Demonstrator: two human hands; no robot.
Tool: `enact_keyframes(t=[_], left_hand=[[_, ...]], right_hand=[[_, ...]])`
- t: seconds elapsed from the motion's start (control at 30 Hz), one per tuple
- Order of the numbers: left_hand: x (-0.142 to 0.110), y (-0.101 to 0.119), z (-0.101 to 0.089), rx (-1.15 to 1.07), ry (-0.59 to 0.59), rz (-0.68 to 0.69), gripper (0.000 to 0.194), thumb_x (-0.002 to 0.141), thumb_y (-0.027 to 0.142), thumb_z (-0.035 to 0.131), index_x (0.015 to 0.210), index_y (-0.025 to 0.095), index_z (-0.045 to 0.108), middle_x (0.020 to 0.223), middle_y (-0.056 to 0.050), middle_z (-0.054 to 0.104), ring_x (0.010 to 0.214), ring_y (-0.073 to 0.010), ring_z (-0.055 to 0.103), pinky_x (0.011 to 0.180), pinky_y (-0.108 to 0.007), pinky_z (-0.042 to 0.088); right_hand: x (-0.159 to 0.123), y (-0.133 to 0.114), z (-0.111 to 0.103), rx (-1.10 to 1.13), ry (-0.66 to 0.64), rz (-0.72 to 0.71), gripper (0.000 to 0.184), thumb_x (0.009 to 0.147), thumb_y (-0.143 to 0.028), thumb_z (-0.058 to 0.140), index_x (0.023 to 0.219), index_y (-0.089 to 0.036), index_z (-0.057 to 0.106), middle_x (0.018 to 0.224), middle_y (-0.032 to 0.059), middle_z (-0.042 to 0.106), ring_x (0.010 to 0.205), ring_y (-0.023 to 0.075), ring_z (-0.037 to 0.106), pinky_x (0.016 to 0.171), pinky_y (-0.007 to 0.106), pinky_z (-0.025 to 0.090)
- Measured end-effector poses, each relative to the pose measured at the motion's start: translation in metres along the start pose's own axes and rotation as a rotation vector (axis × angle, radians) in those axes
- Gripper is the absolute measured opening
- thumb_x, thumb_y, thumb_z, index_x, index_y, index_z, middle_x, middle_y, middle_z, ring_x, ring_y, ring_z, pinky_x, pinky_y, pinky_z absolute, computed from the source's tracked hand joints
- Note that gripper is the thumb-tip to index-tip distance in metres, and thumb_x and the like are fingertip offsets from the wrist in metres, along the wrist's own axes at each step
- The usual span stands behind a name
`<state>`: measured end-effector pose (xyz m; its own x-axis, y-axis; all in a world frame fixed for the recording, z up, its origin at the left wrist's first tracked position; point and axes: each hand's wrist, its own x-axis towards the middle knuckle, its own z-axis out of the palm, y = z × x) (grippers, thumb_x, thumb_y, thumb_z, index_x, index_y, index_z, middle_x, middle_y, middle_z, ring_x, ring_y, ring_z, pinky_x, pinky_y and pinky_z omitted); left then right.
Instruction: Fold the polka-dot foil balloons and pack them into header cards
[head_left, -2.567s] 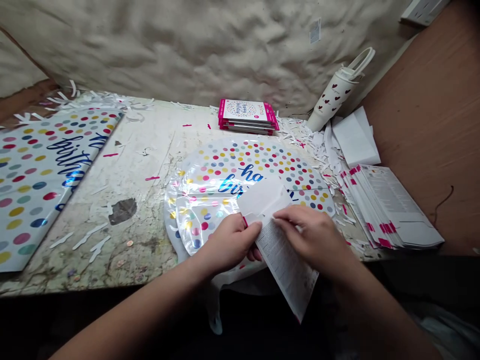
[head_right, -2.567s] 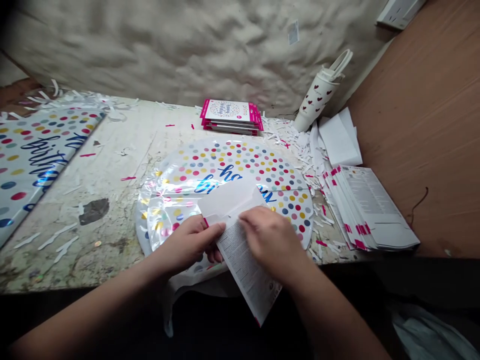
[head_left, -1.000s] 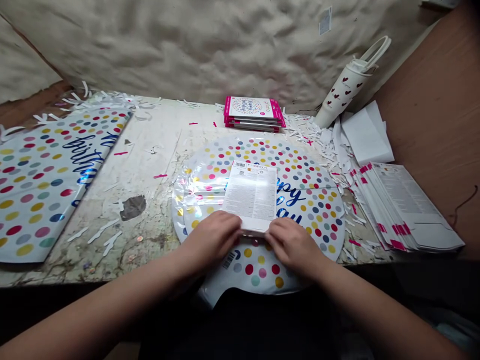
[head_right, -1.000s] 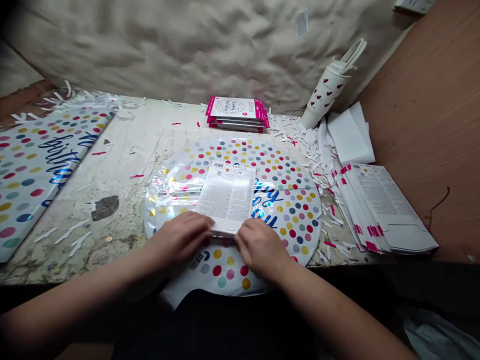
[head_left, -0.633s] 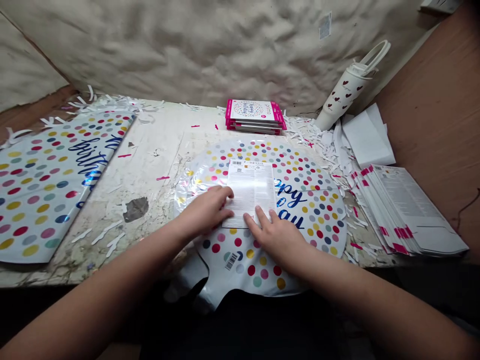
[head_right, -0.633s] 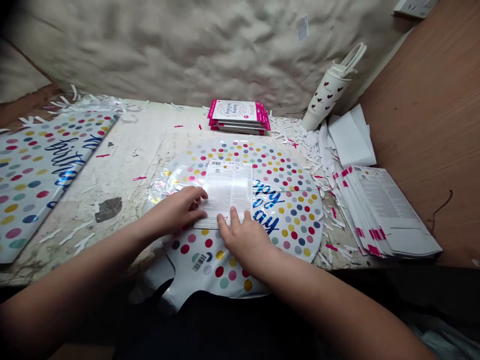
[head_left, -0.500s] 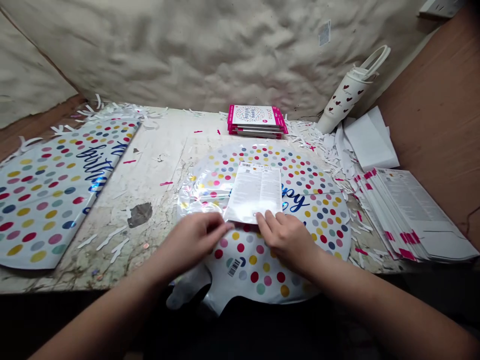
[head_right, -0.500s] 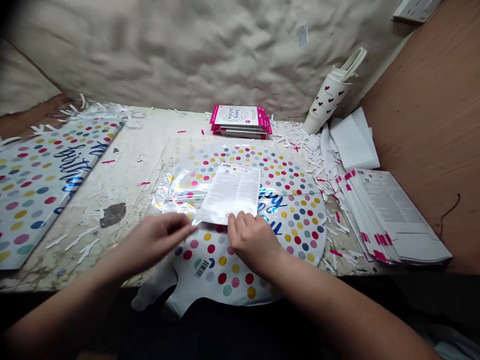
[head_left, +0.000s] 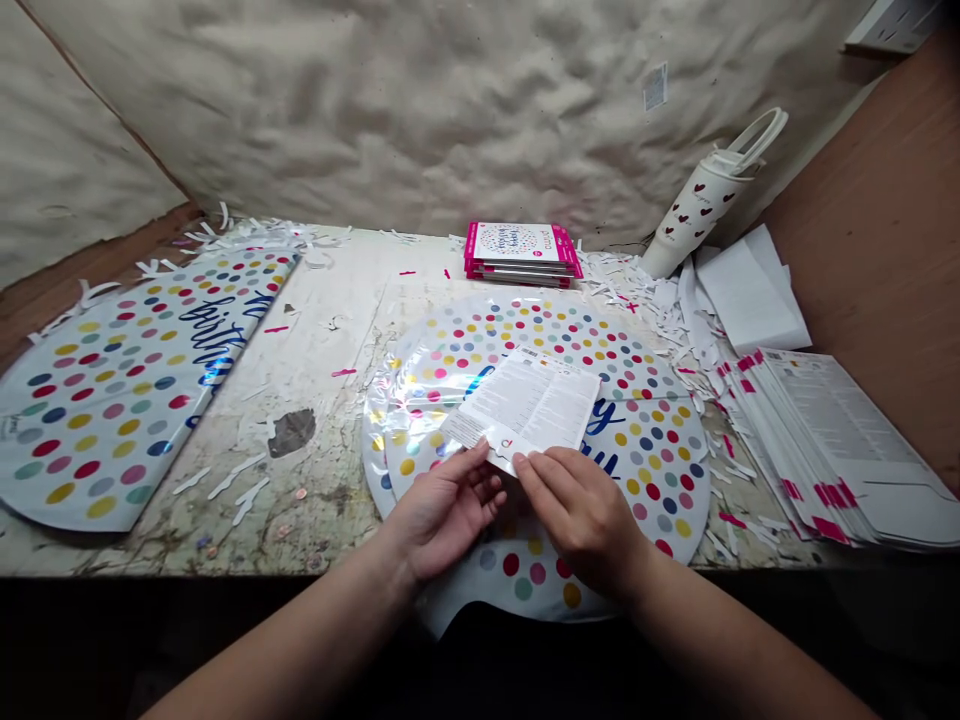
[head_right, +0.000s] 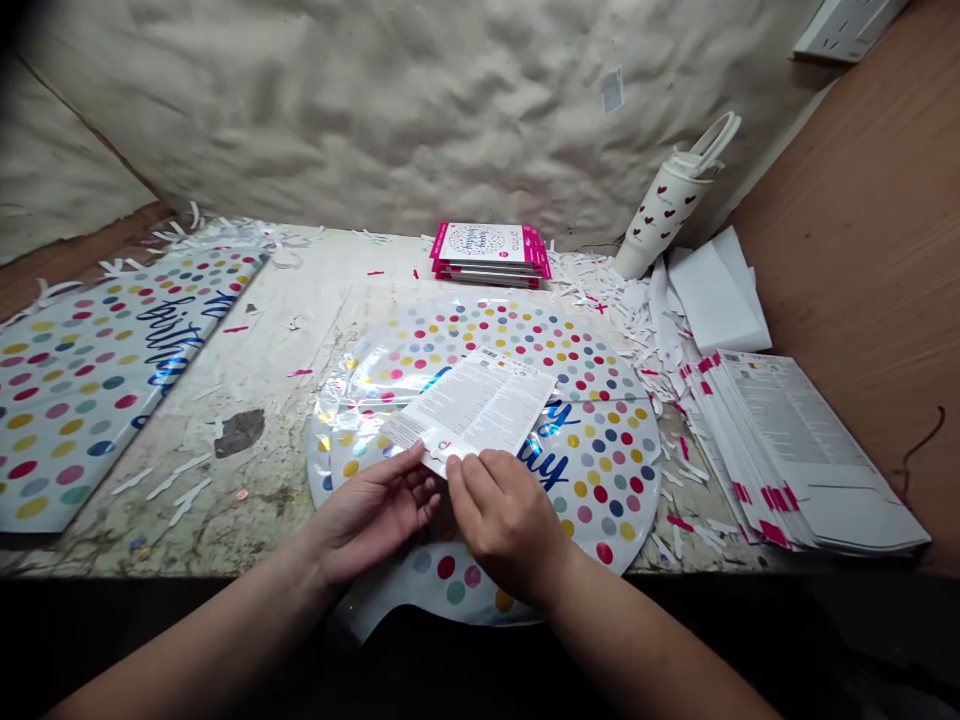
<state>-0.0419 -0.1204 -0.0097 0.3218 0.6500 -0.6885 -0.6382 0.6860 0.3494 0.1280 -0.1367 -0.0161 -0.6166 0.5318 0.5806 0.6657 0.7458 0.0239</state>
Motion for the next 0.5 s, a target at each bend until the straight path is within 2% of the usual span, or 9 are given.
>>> enact_keyframes(t=[0.07, 0.1, 0.23, 0.3, 0.4, 0.5], left_hand=[[-0.001, -0.003, -0.001, -0.034, -0.023, -0.003, 0.012, 0.084, 0.019, 0.056, 0.074, 0.013, 0.06, 0.064, -0.001, 0.061, 0.06, -0.0114, 0.06, 0.06, -0.024, 0.052], [-0.002, -0.004, -0.002, 0.019, -0.044, 0.048, 0.01, 0.083, 0.02, 0.058, 0.076, 0.013, 0.061, 0.067, -0.002, 0.062, 0.062, -0.0121, 0.061, 0.061, -0.025, 0.052], [-0.005, -0.004, -0.006, 0.384, -0.084, 0.302, 0.014, 0.074, 0.024, 0.068, 0.074, 0.011, 0.065, 0.068, -0.004, 0.065, 0.064, -0.0131, 0.062, 0.063, -0.023, 0.051], [-0.007, -0.004, -0.006, 0.476, -0.072, 0.323, 0.02, 0.071, 0.03, 0.071, 0.069, 0.011, 0.065, 0.065, -0.004, 0.065, 0.064, -0.0135, 0.062, 0.064, -0.023, 0.051], [-0.009, -0.006, -0.006, 0.554, -0.052, 0.342, 0.026, 0.067, 0.036, 0.072, 0.067, 0.011, 0.065, 0.066, -0.005, 0.066, 0.065, -0.0147, 0.062, 0.063, -0.023, 0.05], [-0.006, -0.004, -0.009, 0.608, -0.053, 0.41, 0.028, 0.072, 0.04, 0.066, 0.074, 0.013, 0.063, 0.071, -0.005, 0.066, 0.066, -0.0158, 0.062, 0.063, -0.025, 0.05]], right_hand=[[0.0, -0.001, -0.003, 0.06, -0.022, 0.026, 0.026, 0.083, -0.006, 0.05, 0.108, -0.002, 0.057, 0.09, 0.0155, 0.066, 0.087, 0.026, 0.058, 0.073, 0.04, 0.05], [0.001, -0.002, -0.005, 0.134, -0.037, 0.069, 0.026, 0.084, -0.009, 0.051, 0.108, -0.005, 0.057, 0.09, 0.0144, 0.066, 0.086, 0.0249, 0.058, 0.074, 0.039, 0.05], [0.006, -0.002, -0.005, 0.487, -0.081, 0.375, 0.025, 0.083, -0.026, 0.057, 0.105, -0.015, 0.055, 0.089, 0.0075, 0.063, 0.081, 0.0183, 0.057, 0.074, 0.032, 0.049], [0.012, -0.005, 0.0, 0.485, -0.067, 0.442, 0.011, 0.086, -0.022, 0.05, 0.092, -0.017, 0.056, 0.083, 0.0064, 0.061, 0.079, 0.018, 0.055, 0.074, 0.032, 0.047], [0.02, -0.009, 0.006, 0.439, -0.07, 0.492, 0.016, 0.087, -0.016, 0.041, 0.078, -0.017, 0.053, 0.077, 0.0065, 0.057, 0.077, 0.0185, 0.052, 0.073, 0.033, 0.044], [0.017, 0.001, -0.005, 0.605, -0.129, 0.658, 0.015, 0.089, -0.019, 0.039, 0.079, -0.018, 0.051, 0.077, 0.004, 0.057, 0.074, 0.0152, 0.054, 0.068, 0.027, 0.045]])
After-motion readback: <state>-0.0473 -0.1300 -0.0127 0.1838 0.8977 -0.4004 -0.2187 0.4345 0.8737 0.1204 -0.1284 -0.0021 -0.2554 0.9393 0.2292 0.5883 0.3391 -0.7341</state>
